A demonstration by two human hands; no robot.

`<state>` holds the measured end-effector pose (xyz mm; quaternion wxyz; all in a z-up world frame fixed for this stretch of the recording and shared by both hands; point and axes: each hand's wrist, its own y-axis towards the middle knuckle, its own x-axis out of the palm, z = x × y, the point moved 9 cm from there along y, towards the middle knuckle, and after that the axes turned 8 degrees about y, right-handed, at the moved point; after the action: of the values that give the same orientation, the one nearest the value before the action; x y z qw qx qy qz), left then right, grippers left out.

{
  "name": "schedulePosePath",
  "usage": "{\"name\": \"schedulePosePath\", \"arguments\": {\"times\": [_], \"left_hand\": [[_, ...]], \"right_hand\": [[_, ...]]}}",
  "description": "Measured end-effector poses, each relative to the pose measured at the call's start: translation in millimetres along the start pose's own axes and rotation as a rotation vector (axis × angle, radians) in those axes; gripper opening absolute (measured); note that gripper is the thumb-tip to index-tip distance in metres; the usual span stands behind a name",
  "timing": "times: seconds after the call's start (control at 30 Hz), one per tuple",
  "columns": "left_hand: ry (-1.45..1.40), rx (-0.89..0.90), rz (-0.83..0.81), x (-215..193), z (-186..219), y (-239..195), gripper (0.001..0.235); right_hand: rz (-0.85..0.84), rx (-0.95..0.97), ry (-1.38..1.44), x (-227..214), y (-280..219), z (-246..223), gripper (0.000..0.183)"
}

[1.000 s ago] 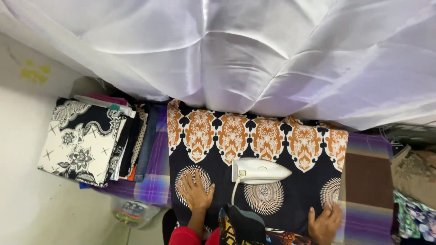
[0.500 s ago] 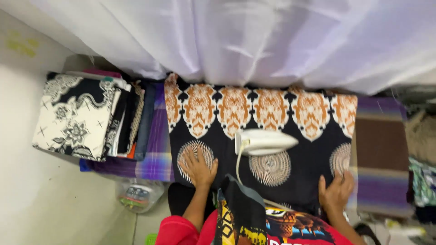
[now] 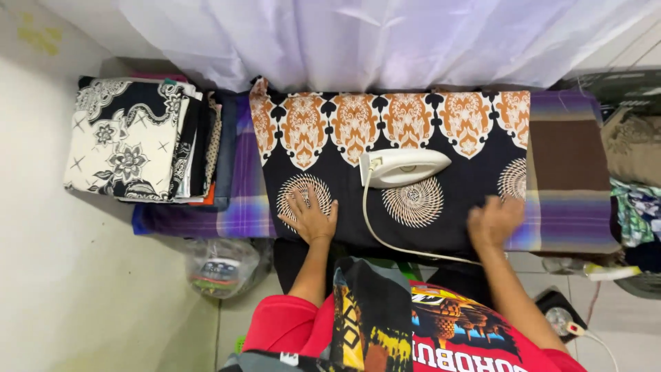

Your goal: Ironing a patterned batik cloth on an ironing board, including spraying water and repositioning the fabric.

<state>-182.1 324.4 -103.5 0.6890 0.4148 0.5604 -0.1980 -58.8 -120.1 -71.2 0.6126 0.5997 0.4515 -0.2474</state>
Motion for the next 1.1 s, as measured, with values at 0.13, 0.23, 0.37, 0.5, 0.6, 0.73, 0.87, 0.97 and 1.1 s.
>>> {"name": "schedulePosePath", "arguments": {"times": [0.13,0.23,0.37,0.5,0.6,0.73,0.87,0.97,1.1], "left_hand": [[-0.015,-0.023,-0.007,2.6,-3.9,-1.4,0.085],[-0.033,-0.028,-0.047,7.3,-5.1,1.0,0.087],[-0.023,-0.021,-0.062,8.4,-5.8,-2.1,0.087],[-0.029,-0.009,-0.078,9.4,-4.7,1.0,0.088],[-0.021,-0.014,-0.104,13.5,-4.0,-0.6,0.089],[0.003,-0.029,-0.159,21.6,-6.5,-1.9,0.091],[0.006,-0.036,-0.183,22.4,-6.5,-0.8,0.09],[0.003,-0.039,-0.205,18.4,-6.1,0.6,0.091],[-0.006,-0.04,-0.261,21.2,-6.2,0.5,0.091]], "right_hand": [[-0.192,0.038,0.717,-17.5,47.1,-132.0,0.03],[-0.331,0.237,1.048,-18.2,98.0,-207.7,0.043],[-0.619,0.719,1.227,85.6,89.8,-203.8,0.045],[-0.602,0.844,1.084,121.6,74.0,-182.0,0.025],[-0.64,0.697,0.879,98.6,65.9,-163.2,0.023],[-0.933,0.38,0.565,41.6,56.2,-146.1,0.023],[-0.931,0.337,0.6,12.9,53.2,-131.2,0.036],[-0.784,0.563,0.811,-16.2,88.5,-154.3,0.097],[-0.693,0.436,0.85,5.5,125.0,-185.4,0.08]]}}
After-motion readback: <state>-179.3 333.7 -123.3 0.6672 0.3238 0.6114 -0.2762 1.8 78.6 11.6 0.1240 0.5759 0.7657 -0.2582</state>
